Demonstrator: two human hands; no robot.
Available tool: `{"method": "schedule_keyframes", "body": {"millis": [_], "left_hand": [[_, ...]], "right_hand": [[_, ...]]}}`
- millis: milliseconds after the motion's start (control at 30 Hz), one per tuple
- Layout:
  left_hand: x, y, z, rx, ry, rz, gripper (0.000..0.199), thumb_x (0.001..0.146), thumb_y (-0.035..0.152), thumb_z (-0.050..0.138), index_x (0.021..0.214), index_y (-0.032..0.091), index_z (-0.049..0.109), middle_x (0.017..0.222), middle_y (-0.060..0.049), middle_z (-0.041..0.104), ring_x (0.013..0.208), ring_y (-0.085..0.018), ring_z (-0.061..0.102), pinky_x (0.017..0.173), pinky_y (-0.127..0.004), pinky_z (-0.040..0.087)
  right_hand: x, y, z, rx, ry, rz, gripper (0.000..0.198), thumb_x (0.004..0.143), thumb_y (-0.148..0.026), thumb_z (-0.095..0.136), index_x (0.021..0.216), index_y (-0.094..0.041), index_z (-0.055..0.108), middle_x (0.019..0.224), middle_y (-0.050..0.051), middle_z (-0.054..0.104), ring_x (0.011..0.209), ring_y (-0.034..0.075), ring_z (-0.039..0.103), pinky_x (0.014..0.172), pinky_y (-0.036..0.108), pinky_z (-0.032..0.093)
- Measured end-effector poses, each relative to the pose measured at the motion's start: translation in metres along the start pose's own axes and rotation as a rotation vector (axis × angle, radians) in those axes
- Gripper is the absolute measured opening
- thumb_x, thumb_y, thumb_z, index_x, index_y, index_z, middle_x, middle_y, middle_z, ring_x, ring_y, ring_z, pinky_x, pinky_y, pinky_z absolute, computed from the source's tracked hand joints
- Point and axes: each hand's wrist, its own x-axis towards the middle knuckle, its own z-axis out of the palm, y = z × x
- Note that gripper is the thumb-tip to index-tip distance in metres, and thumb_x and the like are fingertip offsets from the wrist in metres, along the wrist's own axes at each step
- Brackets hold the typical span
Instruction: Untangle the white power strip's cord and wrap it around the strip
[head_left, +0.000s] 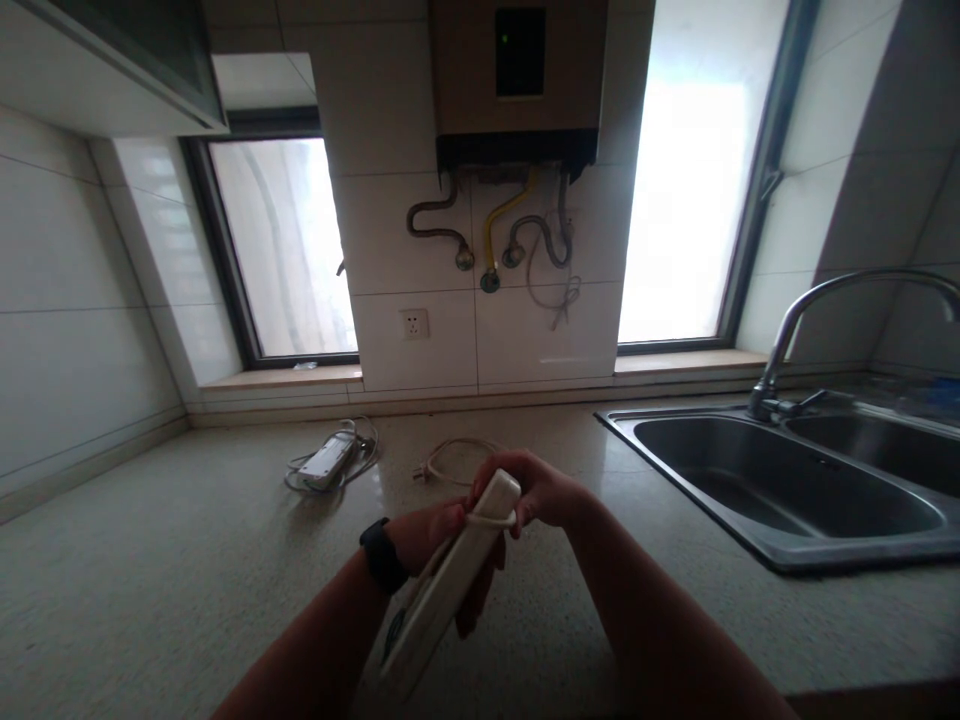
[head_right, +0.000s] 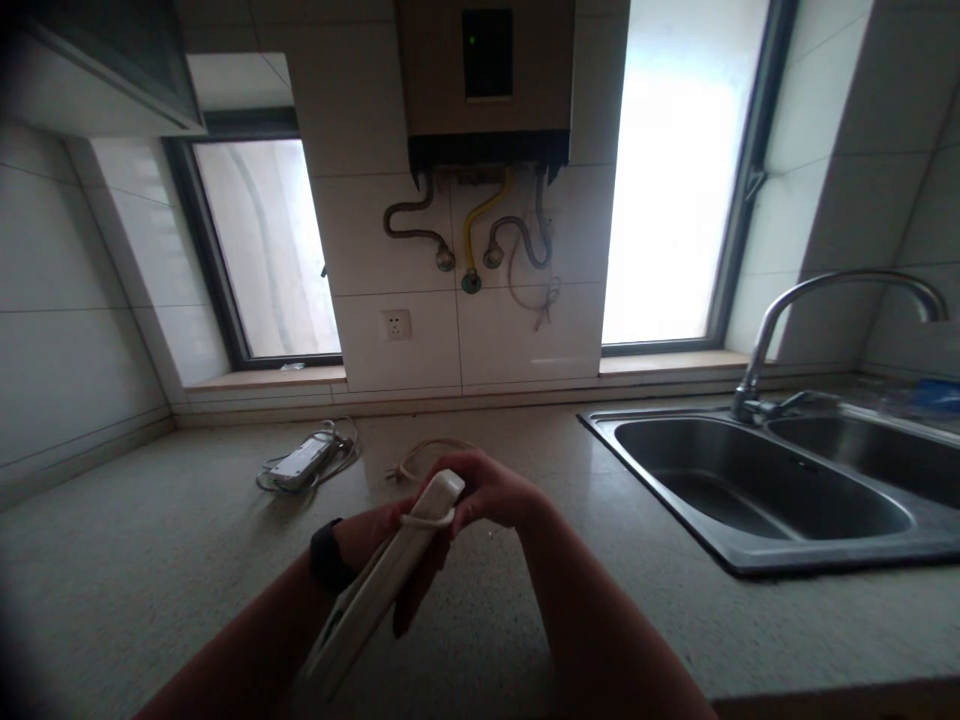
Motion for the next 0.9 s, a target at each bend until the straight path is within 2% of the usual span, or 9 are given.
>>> {"method": "schedule_keyframes", "body": {"millis": [67,167,267,333,433,500,600,767,900], "left_hand": [[-0.001,0.002,-0.002,-0.065,-0.036,0.009,0.088,0.082,0.088,0.037,0.108,0.009,0.066,0.074,-0.013,0.071,0.057,-0.021,0.067,0.049,-0.028,0.051],[-0.002,0.005,-0.003,-0.107,-0.067,-0.004,0.082,0.088,0.083,0.034,0.109,0.010,0.065,0.073,-0.013,0.072,0.053,-0.020,0.068,0.045,-0.026,0.051],[-0.004,0.010,-0.003,-0.077,-0.042,-0.033,0.079,0.092,0.078,0.030,0.096,0.009,0.067,0.073,-0.014,0.072,0.055,-0.020,0.069,0.049,-0.027,0.054],[-0.004,0.016,-0.001,-0.089,-0.039,-0.067,0.079,0.094,0.077,0.028,0.093,0.009,0.068,0.076,-0.015,0.073,0.059,-0.021,0.071,0.052,-0.028,0.056],[-0.003,0.026,0.002,-0.104,0.006,-0.104,0.072,0.095,0.074,0.034,0.108,0.011,0.067,0.093,-0.017,0.074,0.069,-0.022,0.074,0.060,-0.030,0.058],[-0.001,0.031,0.003,-0.138,0.100,-0.105,0.069,0.095,0.072,0.037,0.120,0.013,0.062,0.106,-0.018,0.072,0.076,-0.023,0.074,0.067,-0.034,0.058],[0.006,0.030,0.002,-0.089,0.366,-0.048,0.065,0.096,0.070,0.037,0.131,0.018,0.051,0.114,-0.015,0.067,0.083,-0.024,0.071,0.072,-0.038,0.056],[0.017,0.018,-0.002,0.425,0.865,0.097,0.045,0.099,0.062,0.041,0.110,0.019,0.048,0.089,-0.004,0.063,0.079,-0.019,0.061,0.071,-0.032,0.047],[0.018,0.018,0.001,0.662,0.992,0.170,0.035,0.102,0.051,0.042,0.113,0.020,0.054,0.106,-0.009,0.067,0.095,-0.023,0.065,0.084,-0.038,0.049]], "right_hand": [[0.000,0.003,0.000,0.044,0.044,0.002,0.057,0.057,-0.037,0.097,0.099,-0.011,0.069,0.082,0.003,0.070,0.074,0.015,0.069,0.061,0.020,0.054],[0.002,0.003,0.002,0.105,-0.019,0.013,0.060,0.061,-0.035,0.095,0.108,-0.013,0.064,0.087,0.005,0.071,0.071,0.017,0.070,0.057,0.022,0.056],[0.002,0.000,0.005,0.128,-0.070,0.025,0.064,0.060,-0.031,0.096,0.113,-0.016,0.062,0.098,0.007,0.071,0.070,0.015,0.070,0.058,0.023,0.057],[0.001,-0.001,0.006,0.120,-0.040,0.031,0.063,0.059,-0.030,0.097,0.110,-0.016,0.063,0.096,0.005,0.070,0.067,0.013,0.067,0.056,0.020,0.055],[0.001,0.000,0.005,0.085,0.090,0.031,0.059,0.057,-0.028,0.097,0.105,-0.015,0.065,0.087,0.002,0.068,0.068,0.011,0.062,0.055,0.018,0.049],[0.002,0.004,0.003,0.061,0.217,-0.008,0.055,0.060,-0.030,0.095,0.104,-0.017,0.065,0.083,0.000,0.066,0.066,0.012,0.059,0.053,0.019,0.045],[0.006,0.009,0.000,0.016,0.413,-0.069,0.045,0.068,-0.034,0.090,0.100,-0.019,0.063,0.075,-0.004,0.059,0.059,0.009,0.050,0.048,0.018,0.036],[0.015,0.010,0.002,-0.081,0.621,-0.067,0.041,0.066,-0.032,0.088,0.092,-0.019,0.059,0.071,-0.006,0.050,0.060,0.008,0.041,0.051,0.019,0.030],[0.020,0.011,0.006,-0.127,0.737,-0.091,0.041,0.067,-0.036,0.087,0.091,-0.019,0.058,0.073,-0.005,0.051,0.062,0.009,0.042,0.052,0.020,0.031]]}}
